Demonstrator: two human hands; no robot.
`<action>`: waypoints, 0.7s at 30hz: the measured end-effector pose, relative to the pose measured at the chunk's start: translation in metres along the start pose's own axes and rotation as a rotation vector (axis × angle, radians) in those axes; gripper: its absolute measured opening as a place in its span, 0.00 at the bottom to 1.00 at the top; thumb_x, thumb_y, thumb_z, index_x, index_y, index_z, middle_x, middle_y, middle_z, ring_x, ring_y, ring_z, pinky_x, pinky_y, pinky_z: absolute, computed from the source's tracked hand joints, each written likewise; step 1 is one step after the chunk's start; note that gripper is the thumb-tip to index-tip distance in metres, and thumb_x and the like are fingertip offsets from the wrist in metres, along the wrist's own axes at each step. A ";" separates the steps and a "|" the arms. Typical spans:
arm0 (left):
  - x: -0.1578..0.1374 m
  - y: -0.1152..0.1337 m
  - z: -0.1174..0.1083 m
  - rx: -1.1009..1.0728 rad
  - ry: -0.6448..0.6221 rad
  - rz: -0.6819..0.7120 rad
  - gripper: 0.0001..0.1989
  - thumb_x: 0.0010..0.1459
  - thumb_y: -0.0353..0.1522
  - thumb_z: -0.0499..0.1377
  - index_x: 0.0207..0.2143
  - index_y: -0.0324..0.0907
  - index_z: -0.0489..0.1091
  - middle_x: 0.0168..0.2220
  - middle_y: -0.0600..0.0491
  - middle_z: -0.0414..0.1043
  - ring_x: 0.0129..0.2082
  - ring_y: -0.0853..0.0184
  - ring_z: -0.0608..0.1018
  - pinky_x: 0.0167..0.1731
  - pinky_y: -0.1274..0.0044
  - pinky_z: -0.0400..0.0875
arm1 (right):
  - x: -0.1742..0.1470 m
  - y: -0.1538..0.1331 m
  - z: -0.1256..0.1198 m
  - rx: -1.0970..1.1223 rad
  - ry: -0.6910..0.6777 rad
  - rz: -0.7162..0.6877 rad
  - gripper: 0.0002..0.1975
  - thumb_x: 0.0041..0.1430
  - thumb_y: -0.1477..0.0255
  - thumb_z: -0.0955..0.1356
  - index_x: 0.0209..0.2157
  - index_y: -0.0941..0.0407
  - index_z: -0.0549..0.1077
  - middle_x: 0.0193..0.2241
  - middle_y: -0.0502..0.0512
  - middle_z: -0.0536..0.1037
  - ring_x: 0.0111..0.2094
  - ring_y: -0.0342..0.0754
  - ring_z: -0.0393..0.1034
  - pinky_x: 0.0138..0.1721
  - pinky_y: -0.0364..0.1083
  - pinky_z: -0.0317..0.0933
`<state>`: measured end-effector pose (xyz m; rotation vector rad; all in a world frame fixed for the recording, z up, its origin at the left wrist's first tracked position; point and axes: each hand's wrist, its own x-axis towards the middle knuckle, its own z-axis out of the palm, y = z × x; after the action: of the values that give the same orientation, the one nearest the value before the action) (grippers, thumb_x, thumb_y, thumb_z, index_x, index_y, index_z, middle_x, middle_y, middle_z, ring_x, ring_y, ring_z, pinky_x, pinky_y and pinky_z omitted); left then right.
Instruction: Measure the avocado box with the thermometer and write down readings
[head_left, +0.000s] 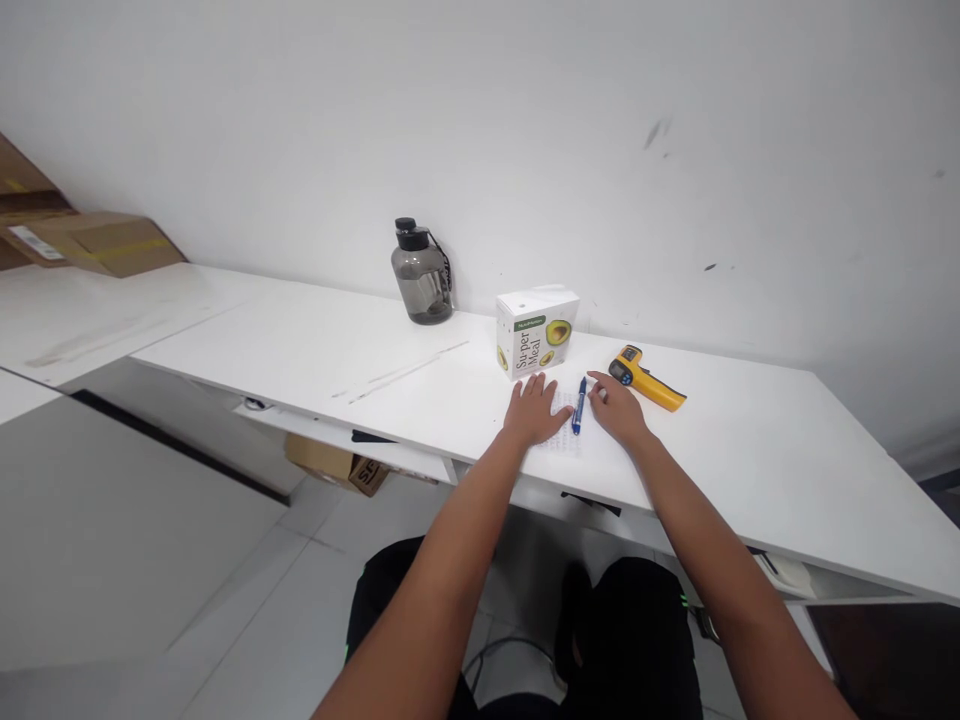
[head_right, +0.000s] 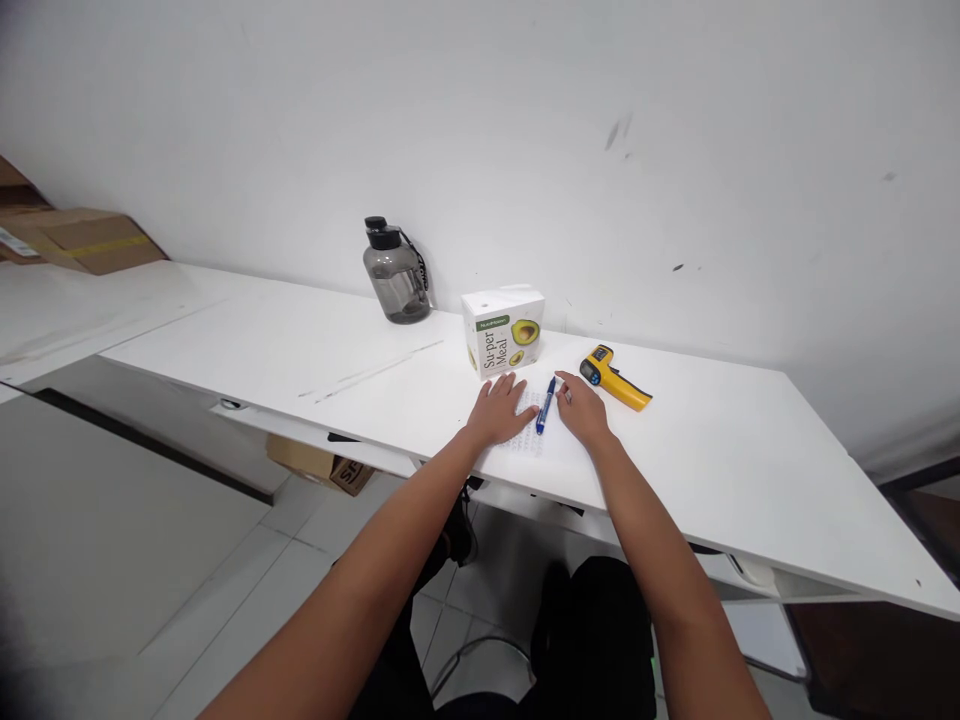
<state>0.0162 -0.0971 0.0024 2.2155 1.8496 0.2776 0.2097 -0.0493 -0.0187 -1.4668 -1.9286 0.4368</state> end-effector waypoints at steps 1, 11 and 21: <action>0.000 0.000 0.000 0.001 0.000 0.000 0.41 0.67 0.54 0.40 0.72 0.38 0.50 0.76 0.43 0.41 0.76 0.55 0.45 0.72 0.60 0.39 | 0.000 0.000 0.001 0.010 0.000 0.004 0.24 0.60 0.69 0.63 0.57 0.51 0.73 0.42 0.54 0.80 0.31 0.49 0.68 0.44 0.53 0.66; 0.001 0.000 0.002 -0.008 0.015 0.003 0.40 0.67 0.54 0.41 0.72 0.38 0.52 0.75 0.43 0.42 0.76 0.55 0.46 0.72 0.60 0.39 | 0.011 0.011 -0.021 -0.305 0.261 -0.027 0.20 0.63 0.70 0.60 0.51 0.57 0.75 0.49 0.67 0.75 0.50 0.61 0.67 0.52 0.59 0.58; 0.002 -0.003 0.001 -0.050 0.023 0.002 0.41 0.66 0.56 0.41 0.70 0.39 0.56 0.75 0.43 0.44 0.75 0.56 0.47 0.72 0.60 0.40 | 0.017 0.030 -0.034 -0.448 0.194 0.333 0.27 0.58 0.66 0.66 0.59 0.57 0.69 0.56 0.73 0.71 0.57 0.68 0.62 0.54 0.65 0.54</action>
<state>0.0138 -0.0950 0.0006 2.1899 1.8318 0.3471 0.2519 -0.0280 -0.0077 -2.0502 -1.6966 -0.0061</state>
